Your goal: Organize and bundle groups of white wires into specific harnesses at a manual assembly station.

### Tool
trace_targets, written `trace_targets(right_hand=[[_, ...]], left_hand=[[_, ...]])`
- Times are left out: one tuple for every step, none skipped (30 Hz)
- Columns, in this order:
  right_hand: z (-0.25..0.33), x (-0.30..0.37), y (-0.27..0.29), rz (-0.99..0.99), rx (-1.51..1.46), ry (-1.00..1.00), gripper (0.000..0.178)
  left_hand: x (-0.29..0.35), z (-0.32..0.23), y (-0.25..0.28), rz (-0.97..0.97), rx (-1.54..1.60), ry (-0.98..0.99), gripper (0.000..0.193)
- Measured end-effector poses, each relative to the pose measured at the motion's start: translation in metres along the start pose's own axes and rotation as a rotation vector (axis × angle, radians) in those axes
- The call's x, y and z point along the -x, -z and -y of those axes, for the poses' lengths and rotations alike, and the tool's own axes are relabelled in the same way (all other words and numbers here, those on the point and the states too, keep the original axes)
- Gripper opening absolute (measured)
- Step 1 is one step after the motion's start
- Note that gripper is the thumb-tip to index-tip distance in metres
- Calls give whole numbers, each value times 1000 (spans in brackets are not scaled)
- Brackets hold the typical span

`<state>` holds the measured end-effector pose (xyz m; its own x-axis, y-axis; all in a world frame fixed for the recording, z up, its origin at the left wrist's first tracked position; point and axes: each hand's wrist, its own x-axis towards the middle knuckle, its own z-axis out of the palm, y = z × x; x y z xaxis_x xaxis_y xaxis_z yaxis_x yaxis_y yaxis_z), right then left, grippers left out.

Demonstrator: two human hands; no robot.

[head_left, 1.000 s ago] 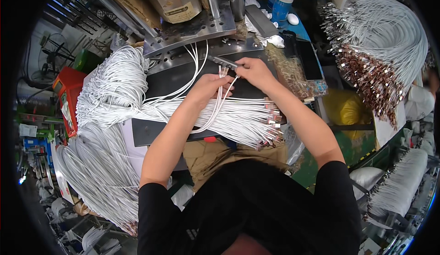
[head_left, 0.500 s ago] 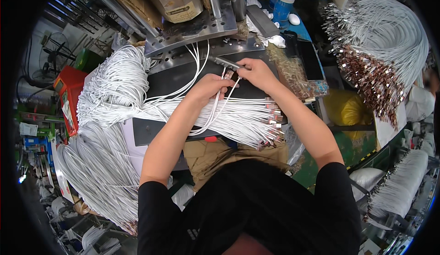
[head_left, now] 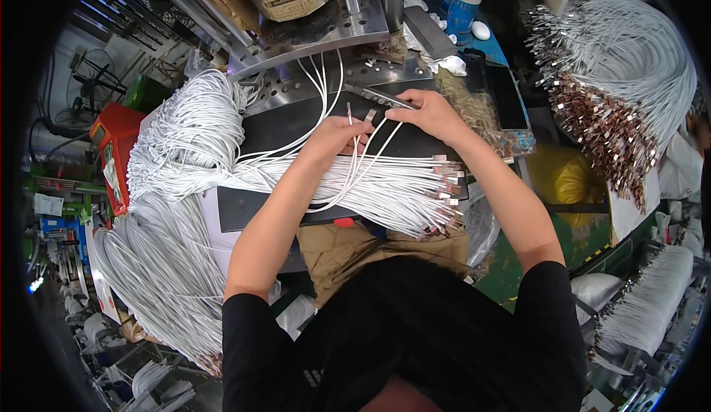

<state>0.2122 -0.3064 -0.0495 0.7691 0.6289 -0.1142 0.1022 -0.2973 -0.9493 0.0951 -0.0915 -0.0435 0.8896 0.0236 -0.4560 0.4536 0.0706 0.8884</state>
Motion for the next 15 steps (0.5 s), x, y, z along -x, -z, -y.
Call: trace_targets(right_hand=[[-1,0,1,38,24,1,47],[-2,1,0,75,49,3,47],[-3,2,0,112,71,-7,47],[-4,3,-1,108,73,2,47],[-5,4,-1,104,86,25,47],[-5,5,-2,101,98,47,47],[-5,6,-2,106,111,52,47],[-5,6,-2,101,110,71,47],[-4,6,-2,74,101,62,47],[-3,5,-1,47,92,53,47],[-2,5,-1,6,94,13,46],[0,3,0,28,79,44,46],[1,3,1,44,61,25,46],[2,2,2,61,44,5,45],[3,2,2,81,32,-22,44]], left_hand=[[0,-1,0,6,-29,20,27],[-1,-2,-1,30,-52,21,26],[-2,-3,-2,13,-58,38,26],[-3,-3,-4,11,-44,35,27],[-3,-3,-6,9,-32,31,28],[-3,-3,-7,13,-18,19,30],[-2,-2,-8,5,-20,28,30],[0,-1,-8,-13,-6,5,30],[1,0,-6,-32,7,-17,31],[3,1,-3,-6,33,-78,31],[5,1,0,-56,22,-37,31],[7,0,5,-57,34,-23,33],[8,-1,9,-58,45,-9,34],[9,-3,13,-81,47,51,35],[8,-6,16,-64,59,9,35]])
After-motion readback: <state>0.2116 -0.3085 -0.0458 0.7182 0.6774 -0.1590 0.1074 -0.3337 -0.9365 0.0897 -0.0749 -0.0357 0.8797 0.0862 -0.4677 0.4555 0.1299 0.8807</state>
